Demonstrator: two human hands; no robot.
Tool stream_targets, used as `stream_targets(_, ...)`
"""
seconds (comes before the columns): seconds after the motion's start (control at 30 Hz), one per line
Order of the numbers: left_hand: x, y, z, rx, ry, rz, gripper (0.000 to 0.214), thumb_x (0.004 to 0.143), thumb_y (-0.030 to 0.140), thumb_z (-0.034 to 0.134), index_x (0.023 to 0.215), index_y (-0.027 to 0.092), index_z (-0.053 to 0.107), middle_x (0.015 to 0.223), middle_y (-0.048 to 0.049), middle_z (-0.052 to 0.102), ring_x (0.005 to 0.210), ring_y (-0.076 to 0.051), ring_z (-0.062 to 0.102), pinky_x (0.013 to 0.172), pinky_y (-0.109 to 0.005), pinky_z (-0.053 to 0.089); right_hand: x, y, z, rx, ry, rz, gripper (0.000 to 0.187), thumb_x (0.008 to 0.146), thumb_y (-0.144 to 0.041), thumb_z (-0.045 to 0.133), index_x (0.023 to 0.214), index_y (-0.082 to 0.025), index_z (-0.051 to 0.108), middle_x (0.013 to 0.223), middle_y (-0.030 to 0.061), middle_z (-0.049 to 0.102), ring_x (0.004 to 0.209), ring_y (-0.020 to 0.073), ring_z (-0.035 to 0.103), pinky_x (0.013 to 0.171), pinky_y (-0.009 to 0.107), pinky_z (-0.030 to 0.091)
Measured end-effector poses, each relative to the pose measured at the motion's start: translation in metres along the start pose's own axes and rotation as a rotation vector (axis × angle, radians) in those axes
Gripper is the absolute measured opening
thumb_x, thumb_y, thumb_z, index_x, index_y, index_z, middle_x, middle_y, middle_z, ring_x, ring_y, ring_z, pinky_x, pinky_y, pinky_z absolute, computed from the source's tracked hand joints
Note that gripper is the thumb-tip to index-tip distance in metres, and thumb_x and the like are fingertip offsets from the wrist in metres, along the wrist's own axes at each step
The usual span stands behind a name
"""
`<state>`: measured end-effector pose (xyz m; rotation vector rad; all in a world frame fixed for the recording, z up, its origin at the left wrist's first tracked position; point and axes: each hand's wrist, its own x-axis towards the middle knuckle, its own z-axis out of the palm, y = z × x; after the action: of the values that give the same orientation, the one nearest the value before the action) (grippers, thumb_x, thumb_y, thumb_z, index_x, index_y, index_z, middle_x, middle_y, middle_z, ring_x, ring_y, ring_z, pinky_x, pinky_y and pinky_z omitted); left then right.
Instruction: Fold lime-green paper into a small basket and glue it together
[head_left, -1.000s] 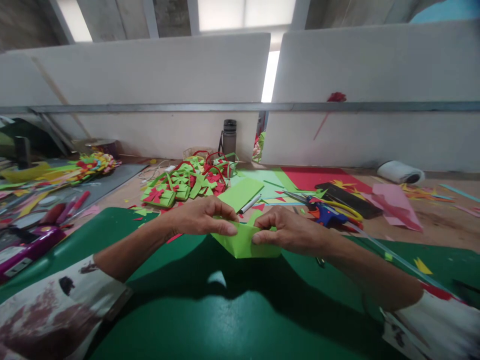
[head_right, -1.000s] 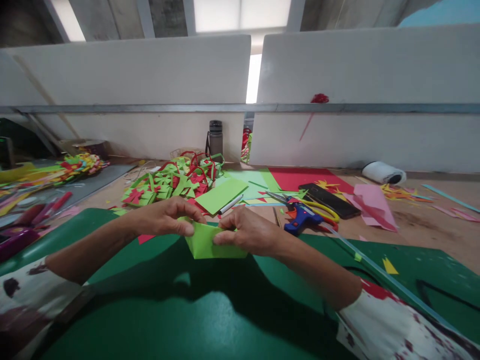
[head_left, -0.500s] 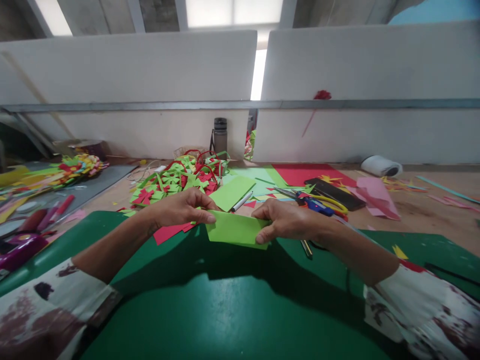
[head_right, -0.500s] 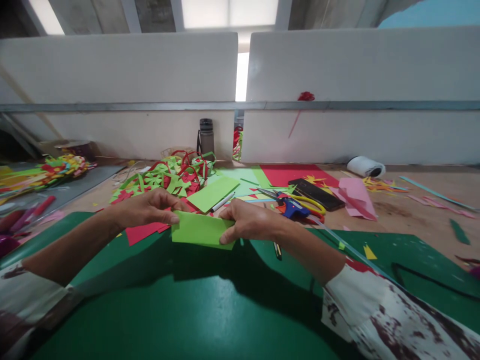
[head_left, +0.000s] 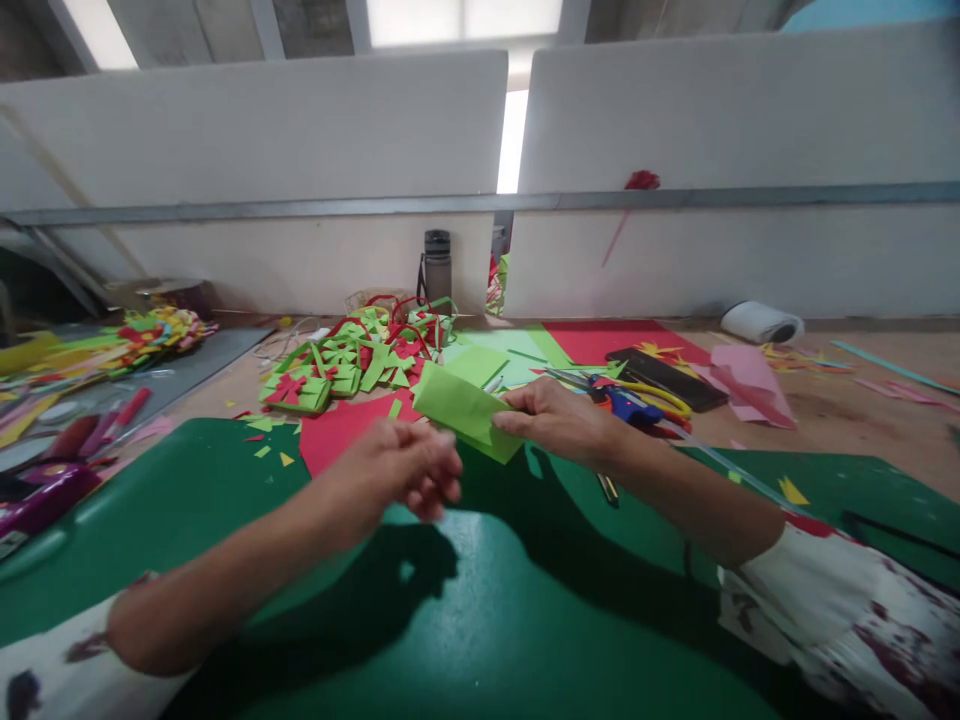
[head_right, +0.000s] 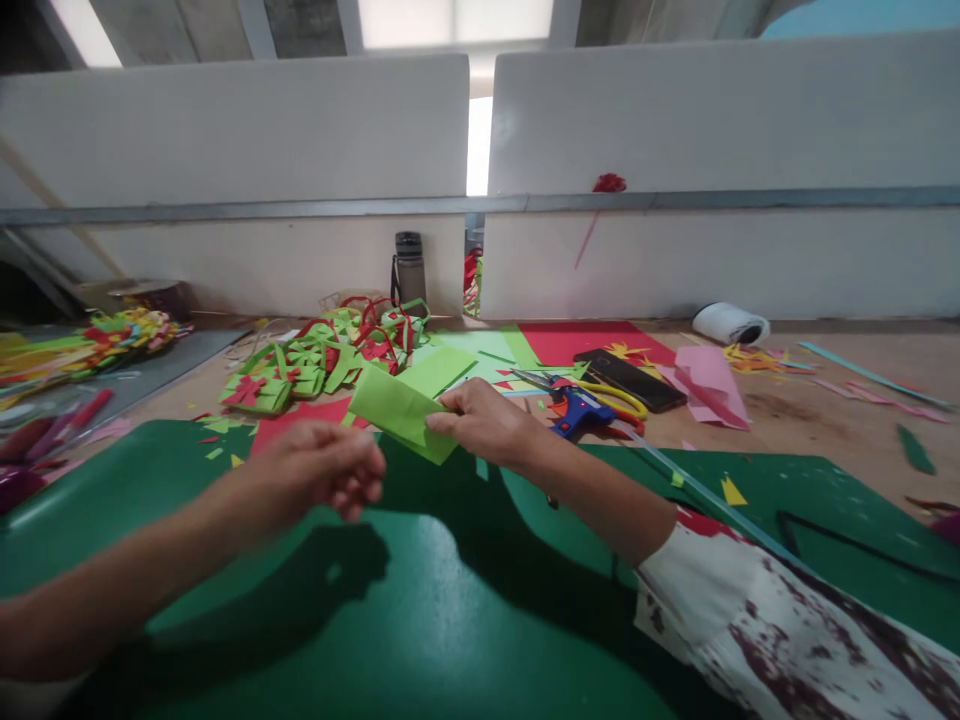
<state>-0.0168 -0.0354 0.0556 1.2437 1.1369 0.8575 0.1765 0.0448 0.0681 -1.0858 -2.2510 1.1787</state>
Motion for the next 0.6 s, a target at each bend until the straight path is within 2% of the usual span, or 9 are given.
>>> stream_targets(0.07, 0.001, -0.018, 0.012, -0.258, -0.152, -0.165, 0.029, 0.074, 0.035, 0.066, 0.090, 0.013, 0.057, 0.084, -0.0098, 0.067, 0.066, -0.018, 0.065, 0.059, -0.028, 0.047, 0.000, -0.001, 0.004, 0.014, 0.016, -0.002, 0.022, 0.068, -0.028, 0.052, 0.051, -0.017, 0.043, 0.047, -0.0086, 0.028, 0.044, 0.0056, 0.021, 0.043, 0.023, 0.014)
stream_targets(0.13, 0.006, -0.030, 0.020, -0.395, -0.196, -0.202, 0.033, 0.072, 0.032, 0.069, 0.094, 0.011, 0.056, 0.093, -0.0140, 0.067, 0.075, -0.021, 0.067, 0.065, -0.030, 0.049, 0.000, -0.001, 0.010, 0.035, 0.008, 0.004, 0.019, 0.068, -0.029, 0.052, 0.054, -0.017, 0.047, 0.048, -0.0080, 0.031, 0.045, 0.0058, 0.023, 0.043, 0.023, 0.016)
stream_targets(0.37, 0.017, -0.039, 0.027, -0.483, -0.185, -0.228, 0.021, 0.079, 0.021, 0.060, 0.090, 0.004, 0.062, 0.099, -0.0188, 0.065, 0.081, -0.022, 0.067, 0.064, -0.026, 0.051, 0.003, 0.010, 0.021, 0.073, 0.001, 0.014, 0.015, 0.069, -0.028, 0.050, 0.065, -0.015, 0.055, 0.054, -0.0053, 0.042, 0.049, 0.0070, 0.031, 0.044, 0.022, 0.023)
stream_targets(0.5, 0.017, -0.041, 0.030, -0.552, -0.150, -0.225, 0.020, 0.079, 0.014, 0.057, 0.092, 0.001, 0.064, 0.103, -0.0204, 0.063, 0.087, -0.021, 0.065, 0.065, -0.023, 0.052, 0.006, 0.014, 0.022, 0.043, -0.006, 0.002, 0.013, 0.070, -0.026, 0.051, 0.063, -0.015, 0.055, 0.056, -0.0050, 0.044, 0.050, 0.0074, 0.035, 0.046, 0.022, 0.026)
stream_targets(0.6, 0.017, -0.042, 0.032, -0.602, -0.114, -0.202, 0.020, 0.078, 0.010, 0.058, 0.095, 0.003, 0.064, 0.108, -0.0191, 0.061, 0.092, -0.022, 0.063, 0.067, -0.024, 0.052, 0.006, 0.014, 0.022, 0.003, 0.001, 0.008, 0.011, 0.068, -0.023, 0.053, 0.060, -0.016, 0.053, 0.053, -0.0056, 0.044, 0.049, 0.0076, 0.036, 0.046, 0.022, 0.026)
